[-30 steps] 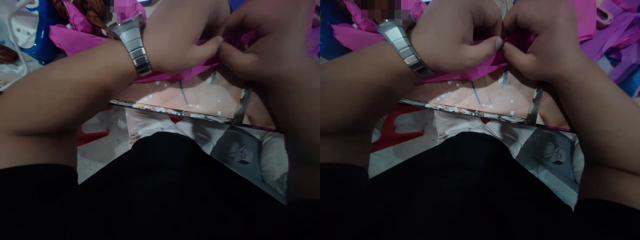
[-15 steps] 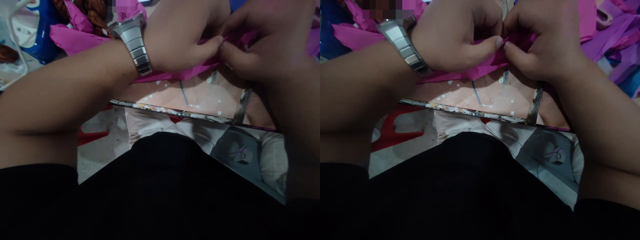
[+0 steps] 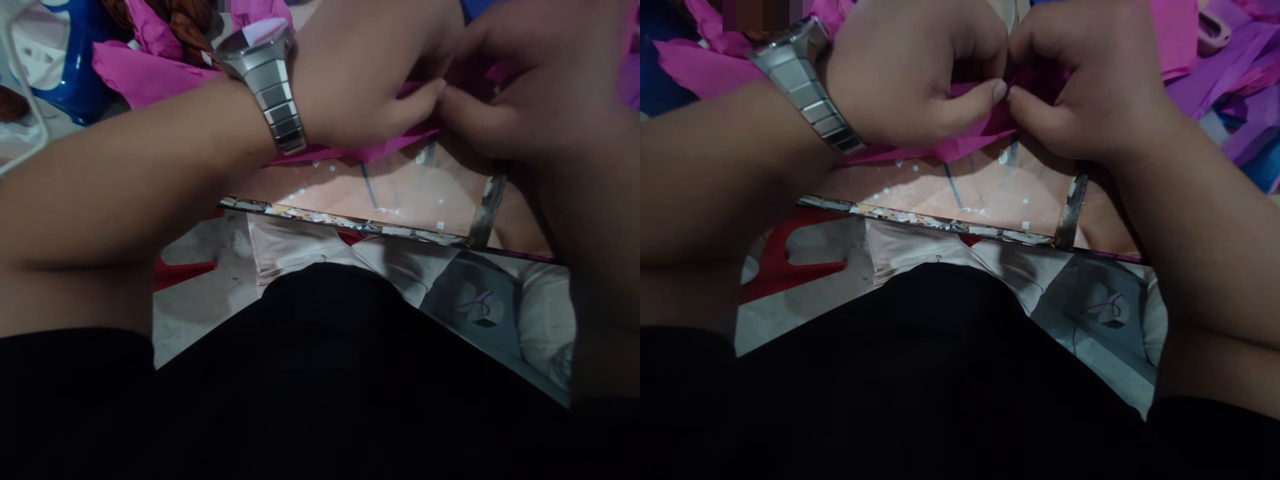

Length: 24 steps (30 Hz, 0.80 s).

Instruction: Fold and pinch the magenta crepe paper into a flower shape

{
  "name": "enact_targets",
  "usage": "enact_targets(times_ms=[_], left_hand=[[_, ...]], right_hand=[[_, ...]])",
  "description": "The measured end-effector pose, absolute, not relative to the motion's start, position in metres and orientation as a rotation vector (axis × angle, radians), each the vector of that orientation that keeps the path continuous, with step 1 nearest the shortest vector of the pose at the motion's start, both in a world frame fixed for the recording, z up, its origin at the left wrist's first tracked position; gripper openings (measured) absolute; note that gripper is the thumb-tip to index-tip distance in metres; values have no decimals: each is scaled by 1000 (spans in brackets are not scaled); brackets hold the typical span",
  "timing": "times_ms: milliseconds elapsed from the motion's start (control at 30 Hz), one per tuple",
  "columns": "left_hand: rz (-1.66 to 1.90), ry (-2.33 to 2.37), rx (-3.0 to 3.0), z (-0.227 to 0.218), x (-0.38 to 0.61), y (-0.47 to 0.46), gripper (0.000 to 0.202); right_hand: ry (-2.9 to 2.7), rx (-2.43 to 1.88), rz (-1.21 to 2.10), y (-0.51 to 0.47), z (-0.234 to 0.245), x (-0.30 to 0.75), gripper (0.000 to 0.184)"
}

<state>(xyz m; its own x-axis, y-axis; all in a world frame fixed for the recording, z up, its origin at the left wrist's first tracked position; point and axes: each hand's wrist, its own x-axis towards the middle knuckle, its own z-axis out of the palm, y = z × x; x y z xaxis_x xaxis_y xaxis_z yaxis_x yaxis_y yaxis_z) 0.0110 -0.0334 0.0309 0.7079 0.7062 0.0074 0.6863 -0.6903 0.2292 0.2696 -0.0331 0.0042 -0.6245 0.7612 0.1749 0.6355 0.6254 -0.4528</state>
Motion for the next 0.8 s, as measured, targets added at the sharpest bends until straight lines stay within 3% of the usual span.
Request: enact_targets(times_ms=[100,333,733,800], left_hand=[[18,1106,2697,34,11,-33,64],[-29,1090,2718,33,9,-35,73],[-106,1023,2743,41,11,-40,81],[-118,1016,2752,41,11,-41,82]], right_hand=[[-2627,-1170,432,-39,12,270,58],[-2689,-1178,441,-40,19,266,72],[-2707,-1061,459,-43,21,264,58],[-2657,-1212,544,-47,26,257,50]])
